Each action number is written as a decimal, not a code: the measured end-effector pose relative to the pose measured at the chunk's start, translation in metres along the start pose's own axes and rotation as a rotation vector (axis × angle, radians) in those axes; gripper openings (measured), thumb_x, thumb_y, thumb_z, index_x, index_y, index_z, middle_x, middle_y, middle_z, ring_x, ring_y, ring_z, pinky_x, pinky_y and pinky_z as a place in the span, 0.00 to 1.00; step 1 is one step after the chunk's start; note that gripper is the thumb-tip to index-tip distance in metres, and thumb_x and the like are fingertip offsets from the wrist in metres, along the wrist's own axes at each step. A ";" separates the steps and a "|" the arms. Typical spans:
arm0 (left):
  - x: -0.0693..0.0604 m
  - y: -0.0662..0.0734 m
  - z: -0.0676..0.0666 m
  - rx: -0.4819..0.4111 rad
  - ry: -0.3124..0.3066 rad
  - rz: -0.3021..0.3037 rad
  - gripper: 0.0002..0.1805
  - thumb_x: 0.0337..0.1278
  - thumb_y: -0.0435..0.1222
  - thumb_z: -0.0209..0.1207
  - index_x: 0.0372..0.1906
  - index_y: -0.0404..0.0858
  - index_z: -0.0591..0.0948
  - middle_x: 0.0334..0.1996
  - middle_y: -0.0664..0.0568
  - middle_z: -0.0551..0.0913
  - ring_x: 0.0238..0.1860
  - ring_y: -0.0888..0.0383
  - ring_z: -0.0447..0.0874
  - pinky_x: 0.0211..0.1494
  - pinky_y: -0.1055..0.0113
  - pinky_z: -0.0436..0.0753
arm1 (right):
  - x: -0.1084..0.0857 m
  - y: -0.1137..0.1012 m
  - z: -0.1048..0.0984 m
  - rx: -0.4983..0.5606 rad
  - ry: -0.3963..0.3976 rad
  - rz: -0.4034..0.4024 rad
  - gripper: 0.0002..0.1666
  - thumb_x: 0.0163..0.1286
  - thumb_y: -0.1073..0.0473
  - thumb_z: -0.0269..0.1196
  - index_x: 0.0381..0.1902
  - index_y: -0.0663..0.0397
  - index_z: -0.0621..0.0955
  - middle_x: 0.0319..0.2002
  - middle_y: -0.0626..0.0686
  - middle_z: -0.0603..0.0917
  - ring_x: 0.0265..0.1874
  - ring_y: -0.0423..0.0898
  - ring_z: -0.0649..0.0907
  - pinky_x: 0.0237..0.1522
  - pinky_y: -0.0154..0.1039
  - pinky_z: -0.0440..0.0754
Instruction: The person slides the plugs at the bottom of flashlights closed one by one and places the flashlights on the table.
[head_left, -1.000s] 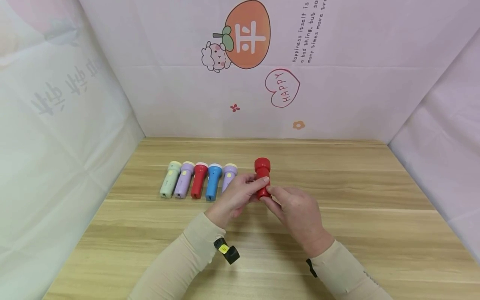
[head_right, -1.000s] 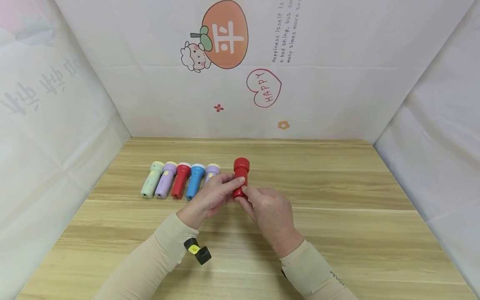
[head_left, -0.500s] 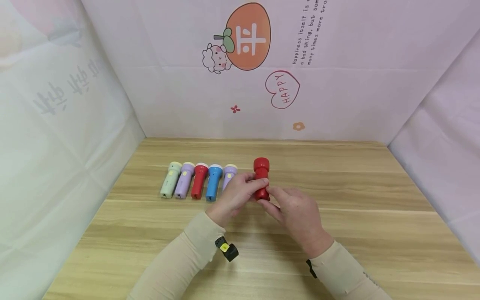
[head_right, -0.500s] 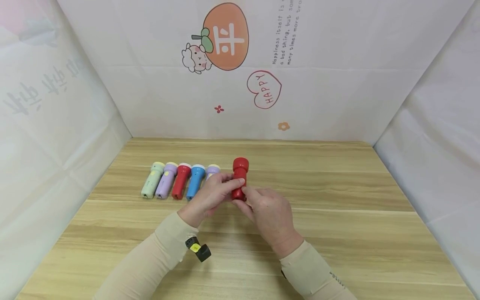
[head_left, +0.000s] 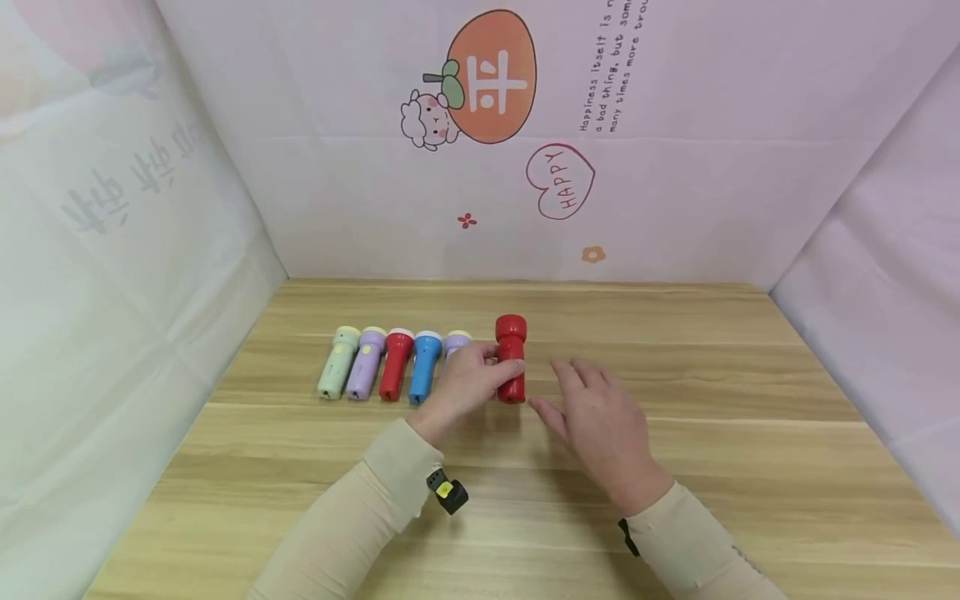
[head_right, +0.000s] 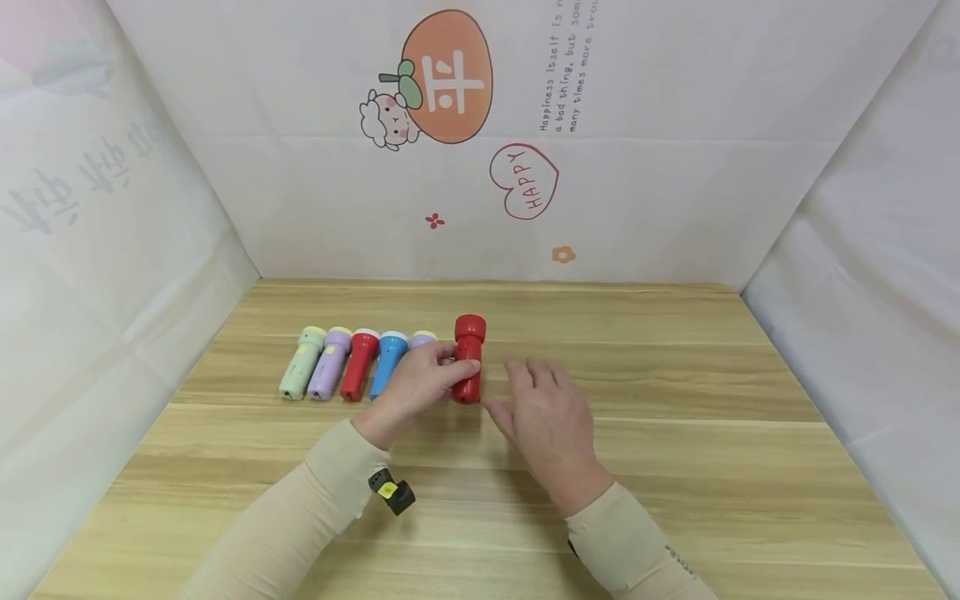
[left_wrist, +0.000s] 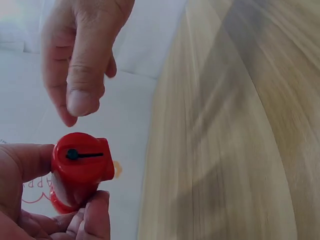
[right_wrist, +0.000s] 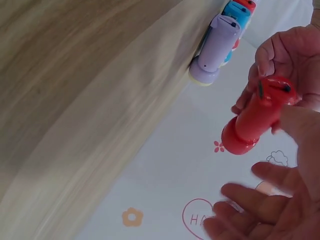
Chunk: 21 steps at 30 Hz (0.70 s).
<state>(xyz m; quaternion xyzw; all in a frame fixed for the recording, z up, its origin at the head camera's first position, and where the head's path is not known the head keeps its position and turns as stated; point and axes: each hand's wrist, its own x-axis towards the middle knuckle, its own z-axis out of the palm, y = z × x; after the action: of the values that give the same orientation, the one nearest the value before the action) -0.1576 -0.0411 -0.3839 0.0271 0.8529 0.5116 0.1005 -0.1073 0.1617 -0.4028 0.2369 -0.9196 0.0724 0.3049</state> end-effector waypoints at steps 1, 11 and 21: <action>0.000 0.000 -0.001 0.027 0.006 0.003 0.28 0.65 0.54 0.64 0.61 0.40 0.82 0.41 0.53 0.88 0.41 0.53 0.84 0.42 0.60 0.83 | 0.000 0.001 0.000 -0.018 -0.024 0.016 0.42 0.64 0.39 0.74 0.61 0.68 0.81 0.52 0.70 0.87 0.50 0.66 0.88 0.51 0.57 0.87; 0.005 -0.002 -0.005 0.233 0.047 0.025 0.26 0.65 0.55 0.64 0.57 0.40 0.83 0.32 0.57 0.88 0.32 0.55 0.84 0.35 0.61 0.80 | -0.003 0.004 -0.003 -0.026 -0.277 0.228 0.51 0.68 0.34 0.69 0.74 0.64 0.70 0.68 0.79 0.71 0.67 0.78 0.73 0.66 0.68 0.74; 0.013 -0.006 -0.009 0.359 0.104 0.041 0.19 0.64 0.54 0.65 0.40 0.41 0.82 0.25 0.54 0.83 0.25 0.56 0.79 0.29 0.63 0.76 | -0.005 0.004 -0.003 -0.033 -0.327 0.255 0.53 0.68 0.33 0.68 0.76 0.62 0.67 0.70 0.78 0.69 0.68 0.79 0.70 0.68 0.70 0.71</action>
<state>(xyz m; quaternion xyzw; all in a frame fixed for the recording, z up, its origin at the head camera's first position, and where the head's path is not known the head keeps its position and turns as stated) -0.1717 -0.0498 -0.3864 0.0356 0.9338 0.3539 0.0391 -0.1041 0.1679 -0.4029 0.1221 -0.9804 0.0561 0.1439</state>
